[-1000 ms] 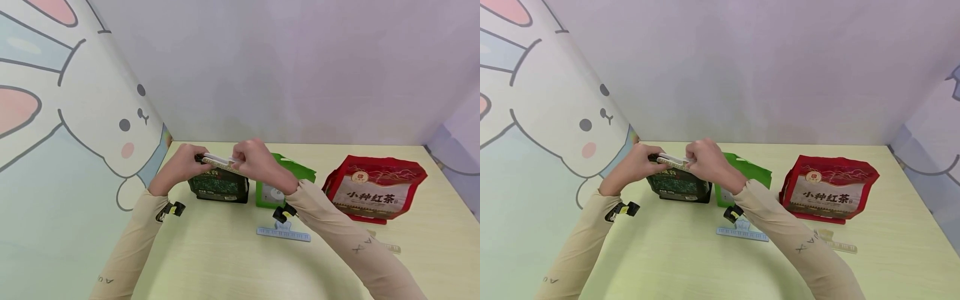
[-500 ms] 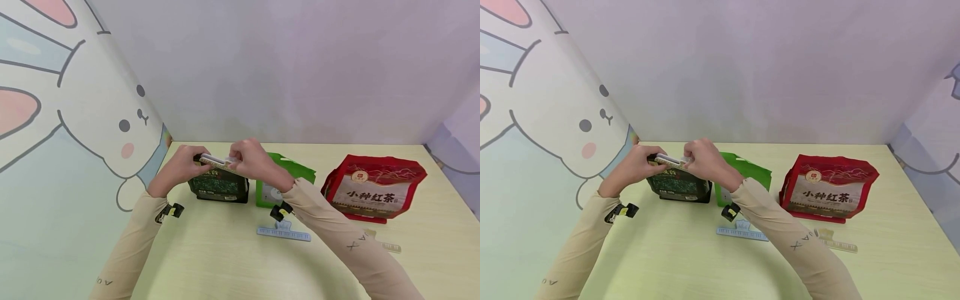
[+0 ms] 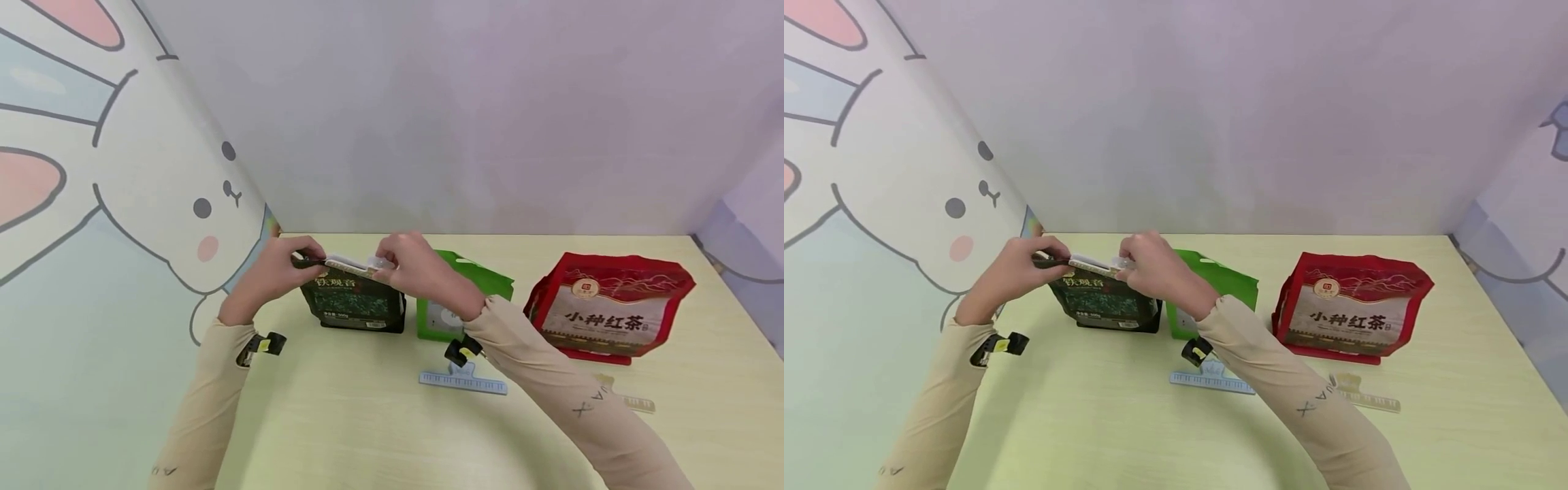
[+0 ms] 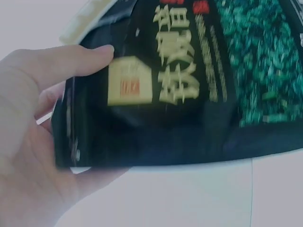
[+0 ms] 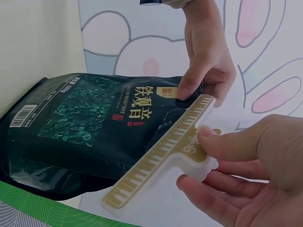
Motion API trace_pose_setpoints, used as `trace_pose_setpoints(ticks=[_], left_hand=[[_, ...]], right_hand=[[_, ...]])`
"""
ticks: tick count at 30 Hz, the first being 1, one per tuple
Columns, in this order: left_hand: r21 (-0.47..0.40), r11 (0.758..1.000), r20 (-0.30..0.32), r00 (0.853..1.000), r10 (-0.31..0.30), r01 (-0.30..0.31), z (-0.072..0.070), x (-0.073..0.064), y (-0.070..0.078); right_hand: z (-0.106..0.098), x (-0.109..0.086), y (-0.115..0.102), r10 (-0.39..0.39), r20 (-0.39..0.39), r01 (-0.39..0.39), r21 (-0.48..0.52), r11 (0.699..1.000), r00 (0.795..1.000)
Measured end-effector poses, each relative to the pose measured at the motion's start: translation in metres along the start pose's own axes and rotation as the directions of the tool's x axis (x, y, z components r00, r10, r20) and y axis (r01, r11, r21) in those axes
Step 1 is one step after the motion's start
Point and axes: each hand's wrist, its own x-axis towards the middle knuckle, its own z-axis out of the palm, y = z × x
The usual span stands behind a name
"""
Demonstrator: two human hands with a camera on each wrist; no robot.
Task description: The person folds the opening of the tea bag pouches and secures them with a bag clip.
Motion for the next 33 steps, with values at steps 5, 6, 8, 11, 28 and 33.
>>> trace_pose_setpoints(ticks=[5, 6, 8, 11, 28, 33], left_hand=[[-0.044, 0.998, -0.020, 0.999, -0.042, 0.041, -0.007, -0.009, -0.010], [-0.046, 0.998, -0.018, 0.999, -0.047, 0.046, -0.008, -0.009, -0.011], [-0.044, 0.998, -0.013, 0.999, -0.049, 0.049, -0.008, -0.009, -0.013], [-0.050, 0.998, -0.013, 0.999, -0.047, 0.046, -0.007, -0.008, -0.014], [-0.077, 0.994, -0.023, 0.996, -0.082, 0.080, -0.007, -0.010, -0.018], [-0.089, 0.991, -0.023, 0.995, -0.102, 0.099, -0.007, -0.012, -0.018]], right_hand=[[0.001, 0.000, 0.000, -0.037, -0.020, 0.037, 0.005, 0.999, 0.999], [0.001, 0.000, -0.001, -0.042, -0.025, 0.042, 0.004, 0.999, 0.999], [0.000, 0.000, -0.001, -0.049, -0.031, 0.049, 0.004, 0.999, 0.998], [-0.001, 0.001, -0.001, -0.058, -0.039, 0.058, 0.010, 0.998, 0.998], [0.006, 0.010, -0.003, -0.113, -0.055, 0.114, 0.017, 0.993, 0.992], [0.006, 0.010, -0.003, -0.114, -0.055, 0.115, 0.016, 0.993, 0.992]])
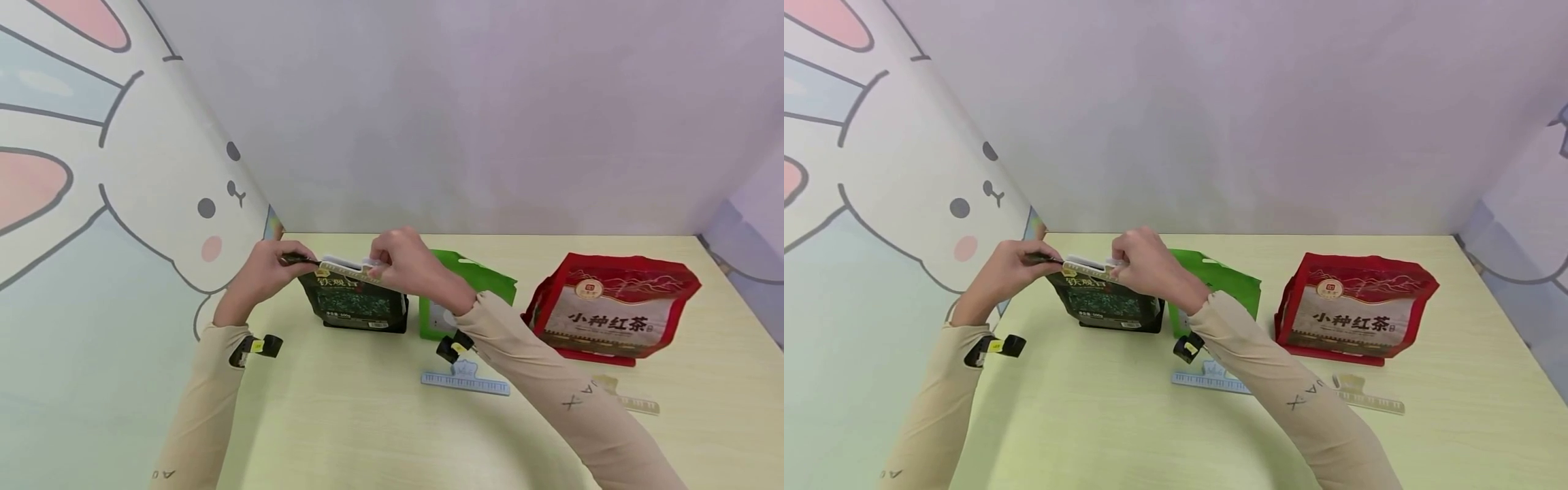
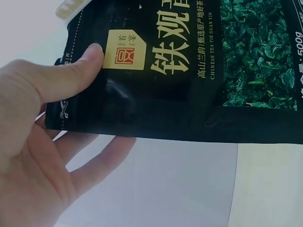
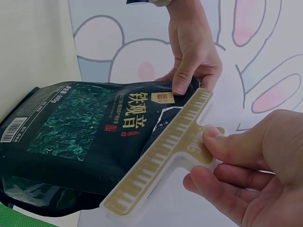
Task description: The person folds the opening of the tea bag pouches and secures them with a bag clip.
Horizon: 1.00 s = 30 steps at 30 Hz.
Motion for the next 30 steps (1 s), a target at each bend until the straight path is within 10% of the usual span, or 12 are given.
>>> trace_pose_setpoints(ticks=[30], left_hand=[[-0.085, 0.991, -0.143, 0.982, -0.119, 0.107, 0.013, -0.012, -0.009]], right_hand=[[0.002, -0.001, 0.005, 0.053, 0.030, -0.052, -0.046, 0.998, 0.998]])
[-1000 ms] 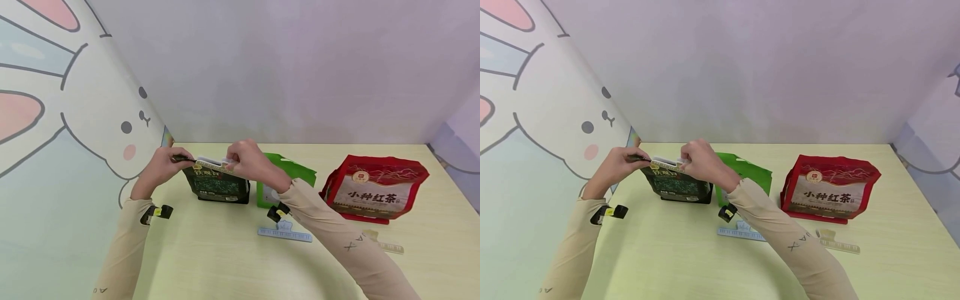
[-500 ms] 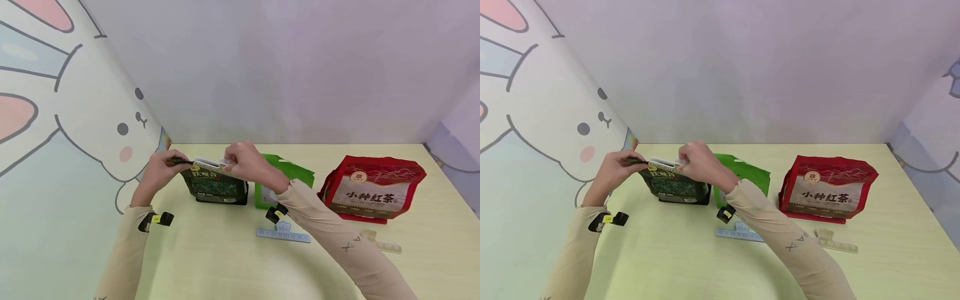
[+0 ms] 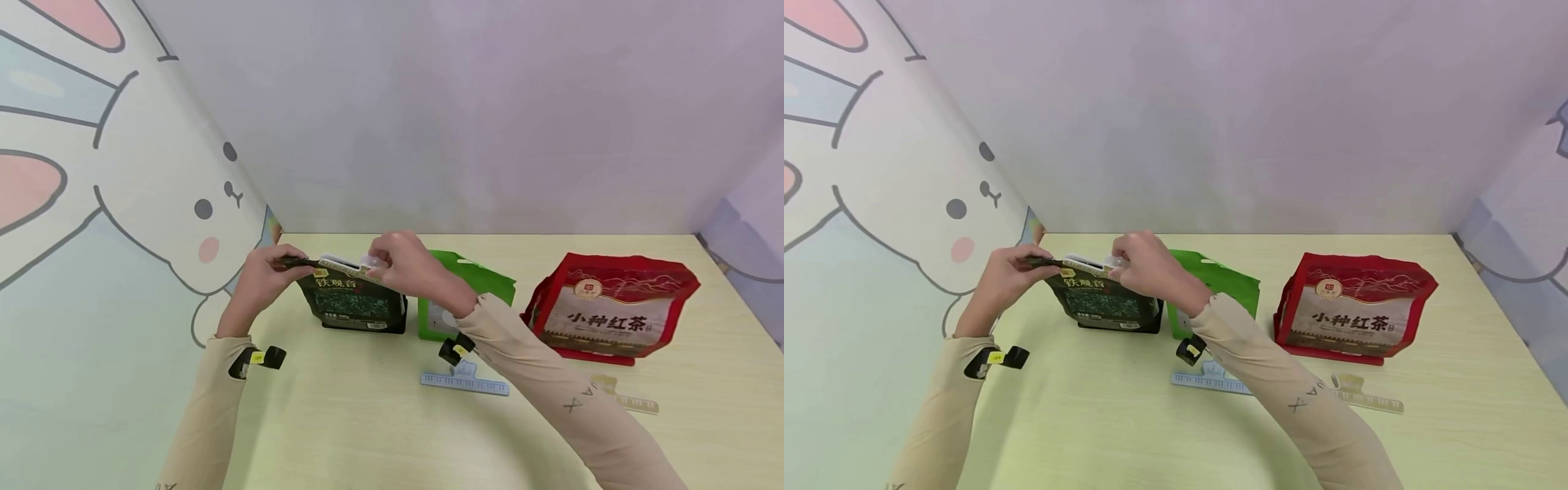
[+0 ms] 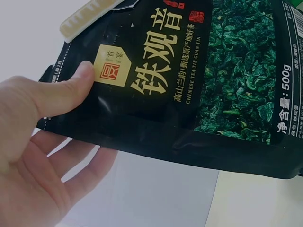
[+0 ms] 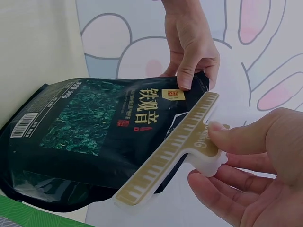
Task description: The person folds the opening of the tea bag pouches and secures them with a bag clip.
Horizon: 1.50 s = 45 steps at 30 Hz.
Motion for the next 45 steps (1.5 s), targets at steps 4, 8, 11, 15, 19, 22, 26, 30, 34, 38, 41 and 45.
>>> trace_pose_setpoints(ticks=[4, 8, 11, 15, 19, 22, 26, 30, 34, 38, 41, 45], left_hand=[[0.006, 1.000, -0.007, 1.000, -0.001, 0.001, 0.000, -0.002, 0.000], [-0.005, 1.000, -0.016, 1.000, 0.007, -0.007, -0.001, -0.003, -0.003], [-0.037, 0.999, -0.021, 1.000, 0.017, -0.018, -0.002, -0.005, -0.005], [-0.064, 0.997, -0.035, 0.999, 0.030, -0.032, -0.004, -0.007, -0.006], [-0.071, 0.997, -0.036, 0.999, 0.035, -0.037, -0.004, -0.007, -0.007], [-0.068, 0.997, -0.035, 0.999, 0.023, -0.026, -0.005, -0.007, -0.008], [-0.053, 0.999, -0.029, 1.000, 0.010, -0.011, -0.008, -0.008, -0.009], [-0.064, 0.998, -0.016, 1.000, 0.003, -0.004, -0.009, -0.008, -0.010], [-0.083, 0.997, -0.009, 1.000, -0.004, 0.003, -0.009, -0.007, -0.010], [-0.091, 0.996, -0.013, 1.000, -0.004, 0.003, -0.008, -0.006, -0.010], [-0.095, 0.995, -0.036, 0.999, 0.004, -0.007, -0.007, -0.006, -0.010], [-0.138, 0.990, -0.083, 0.997, 0.008, -0.020, -0.004, -0.008, -0.009]], right_hand=[[-0.001, -0.002, 0.000, -0.003, 0.014, 0.002, 0.014, 1.000, 1.000], [-0.002, -0.003, 0.000, 0.004, 0.030, -0.005, 0.042, 0.999, 1.000], [-0.002, -0.003, 0.000, 0.013, 0.038, -0.015, 0.056, 0.998, 0.999], [-0.002, -0.003, -0.001, 0.020, 0.045, -0.024, 0.073, 0.997, 0.999], [-0.003, -0.005, -0.001, 0.023, 0.041, -0.026, 0.075, 0.997, 0.999], [-0.003, -0.006, 0.000, 0.018, 0.030, -0.020, 0.066, 0.998, 0.999], [-0.001, -0.006, 0.001, 0.003, 0.008, -0.004, 0.057, 0.998, 1.000], [0.001, -0.007, 0.003, -0.003, -0.024, 0.004, 0.044, 0.999, 1.000], [0.002, -0.008, 0.003, -0.001, -0.049, 0.003, 0.046, 0.999, 0.999], [0.005, -0.008, 0.004, 0.003, -0.068, 0.000, 0.043, 0.999, 0.998], [0.007, -0.008, 0.004, -0.005, -0.078, 0.008, 0.030, 1.000, 0.997], [0.009, -0.009, 0.005, -0.009, -0.098, 0.012, 0.038, 0.999, 0.995]])
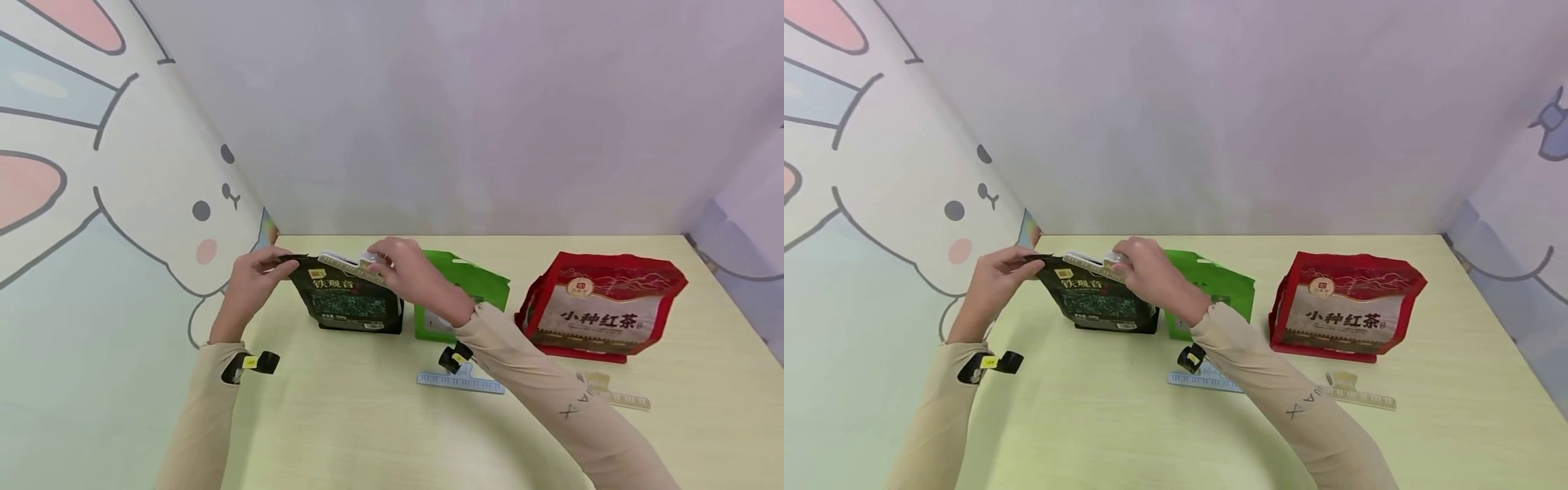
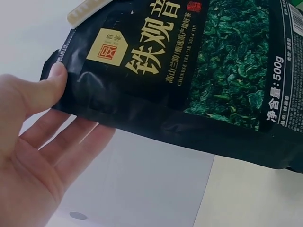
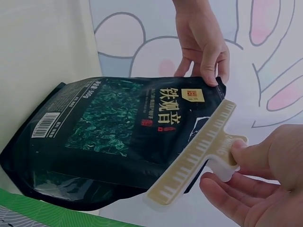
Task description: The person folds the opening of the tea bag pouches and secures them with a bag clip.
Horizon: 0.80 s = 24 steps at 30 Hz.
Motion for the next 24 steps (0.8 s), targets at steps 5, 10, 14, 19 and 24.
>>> trace_pose_setpoints(ticks=[5, 10, 14, 19, 24], left_hand=[[-0.060, 0.998, -0.031, 0.999, 0.015, -0.017, 0.002, -0.001, -0.003], [-0.078, 0.997, -0.028, 0.999, 0.027, -0.029, 0.002, -0.002, -0.003], [-0.080, 0.996, -0.015, 0.999, 0.050, -0.051, 0.000, -0.004, 0.010], [-0.014, 0.997, -0.031, 0.997, 0.074, -0.075, -0.001, -0.008, 0.037], [0.012, 0.997, -0.085, 0.993, 0.080, -0.080, -0.004, -0.008, 0.045]], right_hand=[[0.001, -0.003, -0.001, 0.026, -0.024, -0.025, 0.035, 0.999, 0.999], [0.002, -0.006, -0.001, 0.025, -0.033, -0.024, 0.043, 0.999, 0.999], [-0.001, -0.008, 0.000, 0.023, -0.033, -0.022, 0.047, 0.999, 0.999], [-0.006, -0.010, 0.001, 0.016, -0.046, -0.013, 0.059, 0.998, 0.999], [-0.015, -0.011, -0.001, 0.022, -0.050, -0.017, 0.088, 0.996, 0.999]])
